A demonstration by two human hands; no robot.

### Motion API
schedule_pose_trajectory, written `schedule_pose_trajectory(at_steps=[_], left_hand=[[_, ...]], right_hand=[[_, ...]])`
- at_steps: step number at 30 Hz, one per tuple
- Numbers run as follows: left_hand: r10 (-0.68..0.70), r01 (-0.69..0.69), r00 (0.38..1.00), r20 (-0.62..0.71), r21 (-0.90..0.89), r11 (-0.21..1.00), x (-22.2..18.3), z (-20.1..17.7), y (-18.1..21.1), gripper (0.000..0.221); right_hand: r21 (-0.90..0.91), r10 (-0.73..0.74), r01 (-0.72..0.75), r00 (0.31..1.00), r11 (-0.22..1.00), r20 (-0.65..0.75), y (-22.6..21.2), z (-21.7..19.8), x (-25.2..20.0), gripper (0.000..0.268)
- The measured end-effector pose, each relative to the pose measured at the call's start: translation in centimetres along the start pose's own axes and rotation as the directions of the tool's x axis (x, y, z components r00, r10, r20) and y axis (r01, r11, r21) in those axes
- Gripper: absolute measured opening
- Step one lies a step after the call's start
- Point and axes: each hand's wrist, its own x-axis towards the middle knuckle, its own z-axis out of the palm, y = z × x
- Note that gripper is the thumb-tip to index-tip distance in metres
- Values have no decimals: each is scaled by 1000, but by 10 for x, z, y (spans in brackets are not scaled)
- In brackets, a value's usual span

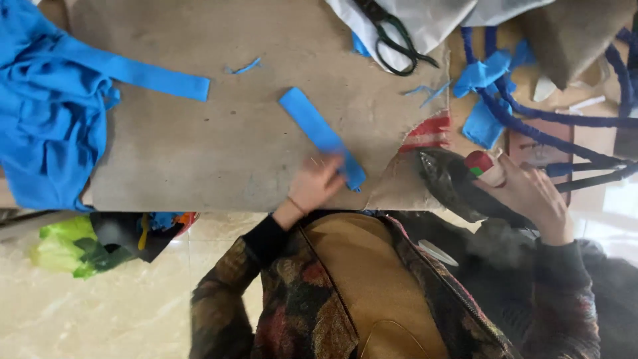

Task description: Folding and ironing small strips of blue fabric on a workbench in a sewing factory.

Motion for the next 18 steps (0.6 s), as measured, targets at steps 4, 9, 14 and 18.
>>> schedule_pose_trajectory(at_steps=[4, 9, 14, 18], left_hand=[[-478, 504, 856, -198, 528, 684, 38, 3, -45, 93], [-410, 466, 882, -231, 561, 684, 43, -3, -60, 89], [-326, 419, 907, -265, 527, 739, 31, -1, -63, 82], [-321, 395, 918, -231, 482, 782, 31, 1, -66, 80]], right_hand=[[-83, -241, 232, 962, 969, -128, -23, -5, 13, 85], [-74, -297, 289, 942, 955, -158, -54, -21, 31, 67], [45, -282, 291, 949, 956, -142, -99, -40, 57, 74], [5, -495, 515, 827, 857, -265, -125, -43, 89, 69]])
